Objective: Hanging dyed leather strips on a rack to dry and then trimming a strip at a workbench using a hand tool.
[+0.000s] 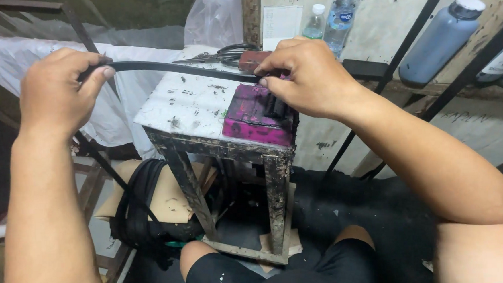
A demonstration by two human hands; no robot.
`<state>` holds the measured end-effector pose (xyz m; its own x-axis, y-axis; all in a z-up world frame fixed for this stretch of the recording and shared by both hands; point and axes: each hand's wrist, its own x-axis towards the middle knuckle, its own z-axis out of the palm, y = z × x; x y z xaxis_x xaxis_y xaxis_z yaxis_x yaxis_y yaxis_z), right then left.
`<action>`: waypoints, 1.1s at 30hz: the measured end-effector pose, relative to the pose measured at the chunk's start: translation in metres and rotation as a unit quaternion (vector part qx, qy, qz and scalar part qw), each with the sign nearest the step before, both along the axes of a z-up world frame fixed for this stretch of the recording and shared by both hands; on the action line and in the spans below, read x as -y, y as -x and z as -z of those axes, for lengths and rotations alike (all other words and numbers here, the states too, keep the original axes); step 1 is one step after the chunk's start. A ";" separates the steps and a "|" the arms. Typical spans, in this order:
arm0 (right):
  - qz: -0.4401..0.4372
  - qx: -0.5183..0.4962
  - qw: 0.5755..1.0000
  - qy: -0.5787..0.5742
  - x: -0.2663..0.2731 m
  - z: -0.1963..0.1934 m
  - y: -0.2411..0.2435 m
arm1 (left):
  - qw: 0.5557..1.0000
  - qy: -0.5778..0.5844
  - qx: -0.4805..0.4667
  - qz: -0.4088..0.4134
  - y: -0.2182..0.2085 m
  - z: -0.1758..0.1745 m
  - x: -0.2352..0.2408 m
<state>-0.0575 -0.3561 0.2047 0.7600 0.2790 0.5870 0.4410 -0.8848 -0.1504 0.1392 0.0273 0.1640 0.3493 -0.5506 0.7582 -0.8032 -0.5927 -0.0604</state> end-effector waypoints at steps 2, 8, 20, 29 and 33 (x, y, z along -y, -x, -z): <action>-0.016 0.000 1.000 0.019 -0.001 0.002 -0.007 | 1.000 0.002 -0.015 -0.002 -0.002 0.003 0.009; 0.016 -0.064 0.997 0.043 -0.001 0.006 -0.013 | 0.980 0.014 -0.199 0.000 0.001 0.018 0.038; -0.027 -0.047 0.998 0.036 0.000 0.009 -0.011 | 0.946 0.061 -0.218 0.231 0.058 0.013 0.136; -0.062 -0.050 0.997 0.020 -0.001 0.008 0.001 | 0.956 0.027 -0.204 0.210 0.062 0.010 0.141; -0.067 -0.041 0.996 0.037 0.001 0.012 0.001 | 0.960 0.021 -0.193 0.200 0.069 0.005 0.139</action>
<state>-0.0585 -0.3566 0.1927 0.7571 0.4218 0.4989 0.5451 -0.8287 -0.1265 0.0704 -0.1119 0.1591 0.3756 -0.6713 0.6389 -0.9248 -0.2267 0.3054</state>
